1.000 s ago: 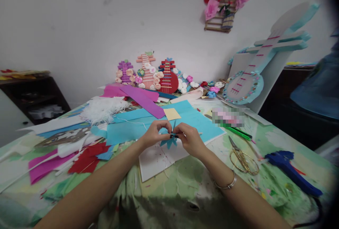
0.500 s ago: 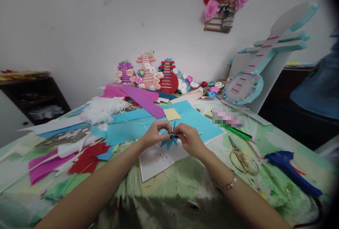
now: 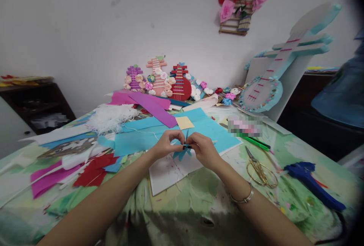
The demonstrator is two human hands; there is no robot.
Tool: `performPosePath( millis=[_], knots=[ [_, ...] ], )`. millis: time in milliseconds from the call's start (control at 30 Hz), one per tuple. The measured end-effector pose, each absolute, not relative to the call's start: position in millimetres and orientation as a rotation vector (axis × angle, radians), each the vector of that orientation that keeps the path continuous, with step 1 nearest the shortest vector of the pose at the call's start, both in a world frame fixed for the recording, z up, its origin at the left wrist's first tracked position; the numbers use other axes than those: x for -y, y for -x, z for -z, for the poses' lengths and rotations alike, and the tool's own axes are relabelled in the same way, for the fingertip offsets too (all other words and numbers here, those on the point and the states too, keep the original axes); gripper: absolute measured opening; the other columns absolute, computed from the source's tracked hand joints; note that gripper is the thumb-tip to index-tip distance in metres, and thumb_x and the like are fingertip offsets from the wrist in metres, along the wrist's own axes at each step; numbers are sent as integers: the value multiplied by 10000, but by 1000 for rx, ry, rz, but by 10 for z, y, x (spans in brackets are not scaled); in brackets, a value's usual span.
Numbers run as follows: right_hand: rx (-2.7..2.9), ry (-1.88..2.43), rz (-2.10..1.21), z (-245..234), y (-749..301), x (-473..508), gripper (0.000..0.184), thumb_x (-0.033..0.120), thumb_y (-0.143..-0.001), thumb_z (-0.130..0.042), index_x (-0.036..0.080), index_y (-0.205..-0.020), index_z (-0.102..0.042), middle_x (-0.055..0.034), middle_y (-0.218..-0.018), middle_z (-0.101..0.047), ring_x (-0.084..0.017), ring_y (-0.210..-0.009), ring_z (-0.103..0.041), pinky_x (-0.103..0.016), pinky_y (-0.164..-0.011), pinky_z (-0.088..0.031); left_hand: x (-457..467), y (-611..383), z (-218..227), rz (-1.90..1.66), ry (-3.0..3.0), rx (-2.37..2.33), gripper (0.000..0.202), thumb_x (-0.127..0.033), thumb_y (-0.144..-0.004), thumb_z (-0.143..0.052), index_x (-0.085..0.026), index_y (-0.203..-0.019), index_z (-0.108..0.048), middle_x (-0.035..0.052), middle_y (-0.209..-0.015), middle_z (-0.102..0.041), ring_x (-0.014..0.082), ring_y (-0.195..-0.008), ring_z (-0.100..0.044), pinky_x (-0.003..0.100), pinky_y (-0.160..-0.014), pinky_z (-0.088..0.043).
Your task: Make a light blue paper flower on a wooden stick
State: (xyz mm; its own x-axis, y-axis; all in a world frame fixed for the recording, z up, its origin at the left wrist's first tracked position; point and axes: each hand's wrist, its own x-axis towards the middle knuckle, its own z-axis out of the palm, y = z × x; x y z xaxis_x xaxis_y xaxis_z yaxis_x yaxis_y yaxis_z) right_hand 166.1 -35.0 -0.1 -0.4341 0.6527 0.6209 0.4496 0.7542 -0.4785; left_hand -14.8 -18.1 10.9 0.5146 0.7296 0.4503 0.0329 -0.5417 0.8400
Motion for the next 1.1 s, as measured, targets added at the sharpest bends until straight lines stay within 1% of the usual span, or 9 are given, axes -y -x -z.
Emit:
performPosePath(
  millis=[200, 1100],
  knots=[
    [2102, 828, -305, 9, -1662, 348, 187, 10, -748, -448, 177, -722, -529, -16, -720, -548, -127, -685, -499, -223, -613, -360, 182, 155, -116, -1071, -1938, -631, 259, -323, -627, -713, -110, -640, -566, 33, -661, -557, 130, -651, -511, 247, -638, -394],
    [2111, 851, -306, 16, -1670, 344, 202, 0, -719, -433, 180, -727, -523, -18, -732, -560, -131, -690, -503, -230, -620, -357, 189, 154, -124, -1068, -1985, -632, 219, -290, -631, -701, -116, -638, -569, 35, -665, -561, 135, -661, -515, 256, -649, -396]
  ],
)
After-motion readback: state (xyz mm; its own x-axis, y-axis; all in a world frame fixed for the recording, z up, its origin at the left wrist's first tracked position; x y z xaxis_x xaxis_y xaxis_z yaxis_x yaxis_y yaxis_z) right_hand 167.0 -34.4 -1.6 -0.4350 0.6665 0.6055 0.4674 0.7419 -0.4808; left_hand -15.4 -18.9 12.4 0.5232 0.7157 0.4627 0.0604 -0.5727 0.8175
